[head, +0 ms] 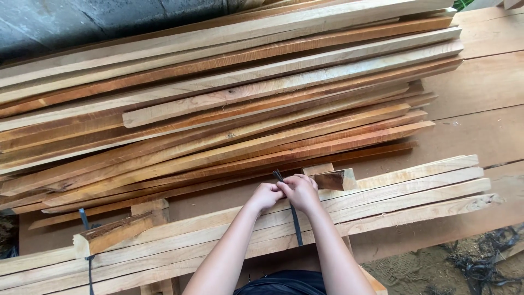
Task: The person gathers several thin wooden planks from a stack and aligns them on a wooden workbench. They then use black zip ties to secure the planks together into a bundle, tightening the ties by hand. Finally, the person lifts the completed bundle and places it on a nearby surface.
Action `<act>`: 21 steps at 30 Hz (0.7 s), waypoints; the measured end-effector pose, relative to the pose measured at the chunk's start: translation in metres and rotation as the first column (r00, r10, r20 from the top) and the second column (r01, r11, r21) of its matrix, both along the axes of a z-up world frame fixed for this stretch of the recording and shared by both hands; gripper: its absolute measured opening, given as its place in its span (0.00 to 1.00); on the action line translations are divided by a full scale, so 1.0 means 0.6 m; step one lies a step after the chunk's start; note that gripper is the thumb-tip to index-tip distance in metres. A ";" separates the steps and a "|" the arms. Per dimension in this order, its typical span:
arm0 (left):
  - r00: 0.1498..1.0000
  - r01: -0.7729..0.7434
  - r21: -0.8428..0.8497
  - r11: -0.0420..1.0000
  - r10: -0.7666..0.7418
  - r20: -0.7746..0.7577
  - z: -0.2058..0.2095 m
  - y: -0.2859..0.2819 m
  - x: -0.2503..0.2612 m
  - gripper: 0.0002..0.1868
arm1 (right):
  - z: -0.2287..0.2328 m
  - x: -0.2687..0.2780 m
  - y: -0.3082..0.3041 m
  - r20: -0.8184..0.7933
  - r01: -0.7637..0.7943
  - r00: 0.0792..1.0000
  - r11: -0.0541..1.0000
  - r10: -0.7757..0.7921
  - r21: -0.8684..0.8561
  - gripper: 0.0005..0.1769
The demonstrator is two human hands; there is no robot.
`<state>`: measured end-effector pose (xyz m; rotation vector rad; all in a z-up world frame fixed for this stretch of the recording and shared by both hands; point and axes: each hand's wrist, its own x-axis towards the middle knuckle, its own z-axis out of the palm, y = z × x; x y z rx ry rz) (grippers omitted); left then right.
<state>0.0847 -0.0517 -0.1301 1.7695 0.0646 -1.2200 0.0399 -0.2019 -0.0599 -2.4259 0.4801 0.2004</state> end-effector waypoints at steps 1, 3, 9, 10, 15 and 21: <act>1.000 0.001 -0.001 1.000 -0.001 0.002 0.012 -0.001 0.003 0.12 | 0.000 -0.001 0.002 0.002 0.001 1.000 1.000 -0.001 -0.001 0.17; 0.999 0.007 0.096 0.995 -0.004 -0.034 0.036 -0.001 0.004 0.12 | -0.001 -0.006 0.007 0.172 -0.030 0.984 0.997 0.041 -0.065 0.14; 0.989 0.043 0.027 0.999 -0.046 0.141 -0.001 0.001 0.003 0.14 | 0.021 0.021 0.023 0.114 0.232 0.955 0.926 -0.275 0.297 0.16; 0.990 0.041 0.031 0.999 -0.045 0.136 0.014 0.004 0.000 0.14 | 0.019 0.021 0.026 0.108 0.232 0.956 0.926 -0.274 0.299 0.16; 0.988 0.091 0.075 0.993 -0.099 0.118 0.034 0.004 -0.003 0.10 | -0.006 0.031 0.019 -0.078 0.287 0.955 0.836 -0.285 0.467 0.18; 0.965 0.148 0.067 0.987 -0.159 0.207 0.068 -0.003 0.016 0.09 | -0.088 0.041 -0.006 -0.186 0.324 0.945 0.689 -0.269 0.648 0.20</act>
